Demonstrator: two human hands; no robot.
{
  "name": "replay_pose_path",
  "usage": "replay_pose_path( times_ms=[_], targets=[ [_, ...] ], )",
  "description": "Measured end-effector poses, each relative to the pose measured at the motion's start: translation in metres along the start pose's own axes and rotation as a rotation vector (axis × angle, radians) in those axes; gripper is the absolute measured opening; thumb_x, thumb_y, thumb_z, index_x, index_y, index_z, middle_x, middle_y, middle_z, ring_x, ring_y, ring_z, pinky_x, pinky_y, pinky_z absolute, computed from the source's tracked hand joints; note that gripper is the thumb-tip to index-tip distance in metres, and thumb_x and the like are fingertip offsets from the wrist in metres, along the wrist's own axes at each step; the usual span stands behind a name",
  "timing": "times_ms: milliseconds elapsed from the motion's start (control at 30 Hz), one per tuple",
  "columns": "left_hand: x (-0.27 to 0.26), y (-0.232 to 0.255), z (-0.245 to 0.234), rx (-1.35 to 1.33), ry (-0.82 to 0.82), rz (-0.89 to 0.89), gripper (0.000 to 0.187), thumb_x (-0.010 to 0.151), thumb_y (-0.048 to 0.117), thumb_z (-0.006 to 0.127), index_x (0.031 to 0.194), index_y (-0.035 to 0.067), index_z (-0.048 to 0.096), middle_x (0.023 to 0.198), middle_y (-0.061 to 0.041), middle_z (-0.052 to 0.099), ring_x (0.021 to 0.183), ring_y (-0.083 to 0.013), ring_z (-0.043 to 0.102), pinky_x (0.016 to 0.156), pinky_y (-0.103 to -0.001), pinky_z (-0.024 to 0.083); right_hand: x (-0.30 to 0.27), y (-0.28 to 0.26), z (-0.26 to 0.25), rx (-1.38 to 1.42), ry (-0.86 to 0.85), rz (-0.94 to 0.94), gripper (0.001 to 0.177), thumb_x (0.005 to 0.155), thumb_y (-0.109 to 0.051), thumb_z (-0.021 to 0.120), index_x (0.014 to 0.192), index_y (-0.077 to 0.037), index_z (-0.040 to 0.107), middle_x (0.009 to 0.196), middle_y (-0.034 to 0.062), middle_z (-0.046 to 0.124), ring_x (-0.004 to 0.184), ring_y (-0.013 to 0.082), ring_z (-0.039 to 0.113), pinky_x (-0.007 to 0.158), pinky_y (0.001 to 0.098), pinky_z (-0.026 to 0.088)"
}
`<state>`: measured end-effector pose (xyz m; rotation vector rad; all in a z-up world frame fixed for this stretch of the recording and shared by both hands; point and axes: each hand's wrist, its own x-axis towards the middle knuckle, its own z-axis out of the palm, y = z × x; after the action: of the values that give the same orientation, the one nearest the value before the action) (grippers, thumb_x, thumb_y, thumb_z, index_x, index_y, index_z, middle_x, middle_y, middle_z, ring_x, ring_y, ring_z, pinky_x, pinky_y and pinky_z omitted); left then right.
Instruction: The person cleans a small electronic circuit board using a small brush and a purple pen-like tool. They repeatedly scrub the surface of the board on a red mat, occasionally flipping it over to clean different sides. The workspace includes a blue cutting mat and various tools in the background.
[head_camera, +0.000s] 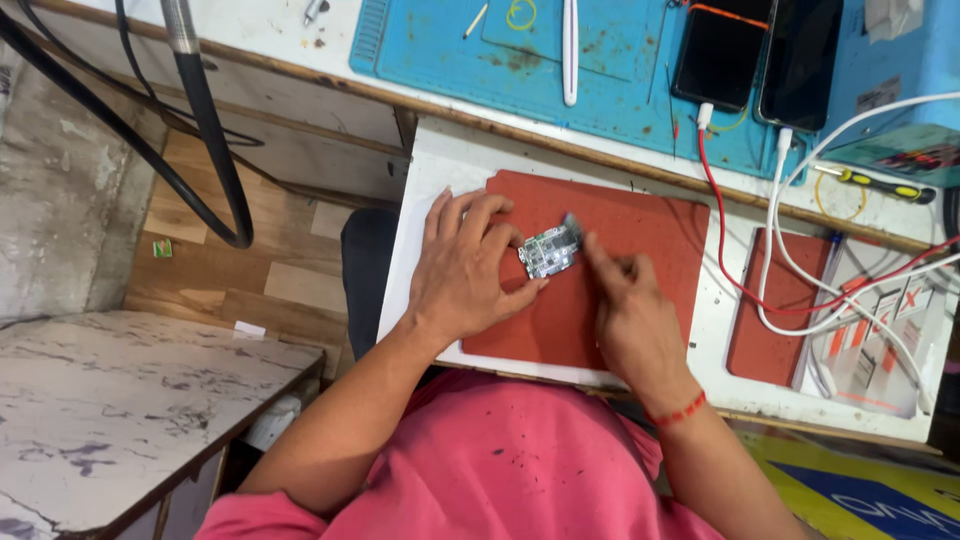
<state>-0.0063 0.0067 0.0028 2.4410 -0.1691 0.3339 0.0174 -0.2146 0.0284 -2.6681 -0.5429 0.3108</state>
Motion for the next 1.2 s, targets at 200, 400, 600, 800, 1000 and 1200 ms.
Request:
replay_pose_path(
  times_ms=[200,400,600,800,1000,1200],
  targets=[
    [0.001,0.001,-0.002,0.003,0.017,0.019,0.047,0.071,0.043,0.088,0.097,0.009,0.069,0.128,-0.011,0.055,0.132,-0.0343,0.045,0.120,-0.059,0.024,-0.002,0.000,-0.001,-0.005,-0.032,-0.038,0.064,0.088,0.001,0.050,0.148,-0.021,0.055,0.113,0.0194,0.061,0.086,0.0440,0.068,0.073,0.0528,0.056],
    [0.001,0.002,-0.002,0.017,0.002,0.007,0.044,0.069,0.041,0.088,0.096,0.011,0.069,0.128,-0.010,0.056,0.132,-0.0322,0.046,0.120,-0.058,0.024,-0.007,-0.007,0.000,0.019,-0.041,-0.025,0.064,0.087,0.001,0.052,0.146,-0.022,0.057,0.114,0.0194,0.061,0.083,0.0444,0.067,0.072,0.0536,0.055],
    [-0.002,0.000,0.000,0.020,-0.006,0.006,0.045,0.071,0.043,0.088,0.097,0.011,0.069,0.129,-0.009,0.056,0.132,-0.0308,0.046,0.122,-0.058,0.023,-0.010,-0.011,-0.001,0.068,-0.017,-0.048,0.062,0.089,0.002,0.051,0.146,-0.021,0.057,0.109,0.0185,0.061,0.083,0.0422,0.067,0.074,0.0521,0.055],
    [-0.003,0.000,0.003,0.011,-0.005,-0.008,0.046,0.071,0.043,0.089,0.095,0.010,0.070,0.128,-0.009,0.056,0.132,-0.0321,0.045,0.120,-0.059,0.022,-0.014,-0.007,0.003,0.046,0.044,-0.002,0.058,0.091,-0.001,0.053,0.145,-0.020,0.058,0.109,0.0185,0.061,0.084,0.0426,0.067,0.073,0.0519,0.055],
    [-0.002,0.000,0.001,0.009,-0.008,0.003,0.045,0.072,0.044,0.089,0.094,0.010,0.069,0.128,-0.009,0.056,0.131,-0.0306,0.046,0.121,-0.059,0.023,-0.015,-0.011,0.001,-0.015,-0.024,0.060,0.060,0.090,-0.001,0.052,0.145,-0.026,0.057,0.109,0.0164,0.062,0.081,0.0414,0.068,0.071,0.0523,0.056],
    [-0.003,0.001,-0.001,0.016,0.012,0.011,0.045,0.071,0.043,0.088,0.096,0.010,0.070,0.129,-0.008,0.057,0.132,-0.0305,0.045,0.121,-0.058,0.024,-0.006,-0.009,-0.003,-0.004,-0.028,-0.043,0.062,0.089,-0.001,0.053,0.146,-0.025,0.056,0.110,0.0175,0.062,0.082,0.0428,0.067,0.070,0.0525,0.056]
  ],
)
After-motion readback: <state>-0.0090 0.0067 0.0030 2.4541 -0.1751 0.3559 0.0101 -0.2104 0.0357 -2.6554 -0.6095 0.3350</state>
